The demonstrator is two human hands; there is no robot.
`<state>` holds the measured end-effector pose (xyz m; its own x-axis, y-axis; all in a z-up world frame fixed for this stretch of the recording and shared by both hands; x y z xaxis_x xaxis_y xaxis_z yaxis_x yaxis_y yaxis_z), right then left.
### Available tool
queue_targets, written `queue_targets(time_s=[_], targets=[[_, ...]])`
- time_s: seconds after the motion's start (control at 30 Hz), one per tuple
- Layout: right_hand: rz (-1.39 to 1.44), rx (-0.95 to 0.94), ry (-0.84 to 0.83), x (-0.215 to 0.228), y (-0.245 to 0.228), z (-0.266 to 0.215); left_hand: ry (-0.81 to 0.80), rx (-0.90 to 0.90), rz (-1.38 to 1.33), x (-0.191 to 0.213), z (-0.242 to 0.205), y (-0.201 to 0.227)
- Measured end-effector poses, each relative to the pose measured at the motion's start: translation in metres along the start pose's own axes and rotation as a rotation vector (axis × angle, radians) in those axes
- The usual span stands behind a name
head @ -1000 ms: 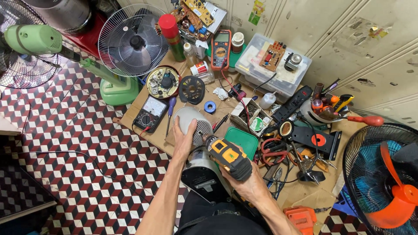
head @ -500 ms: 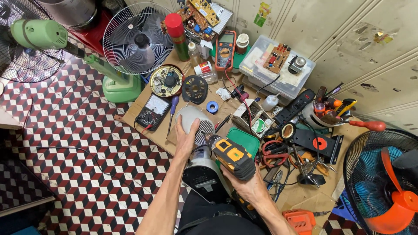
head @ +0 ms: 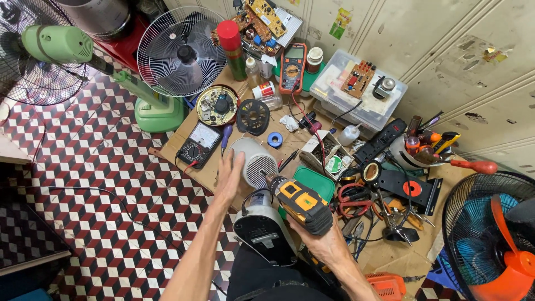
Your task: Disassemble an electric fan motor housing and components using a power drill and hands.
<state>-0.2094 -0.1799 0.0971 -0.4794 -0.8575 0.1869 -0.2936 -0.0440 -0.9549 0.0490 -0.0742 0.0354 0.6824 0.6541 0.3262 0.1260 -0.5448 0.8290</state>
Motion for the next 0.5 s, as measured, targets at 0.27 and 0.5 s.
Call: queue_targets(time_s=[0.27,0.5], targets=[[-0.662,0.402,0.019,0.014,0.021,0.004,-0.478,-0.481,0.830,0.024,-0.009,0.071],[0.120,-0.194,0.051,0.017,-0.008,0.015,-0.699,-0.702,1.180,-0.009,0.026,0.102]])
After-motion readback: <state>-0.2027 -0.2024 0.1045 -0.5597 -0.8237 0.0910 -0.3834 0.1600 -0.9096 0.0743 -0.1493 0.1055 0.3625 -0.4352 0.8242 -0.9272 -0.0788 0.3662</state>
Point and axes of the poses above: each hand's wrist, its own z-axis towards the middle knuckle, its own x-axis out of the back of the hand, y = z × x, the point moved 3 cm from there along z, towards the middle knuckle, and after that the axes turned 4 degrees about -y, right-handed, at the moved point
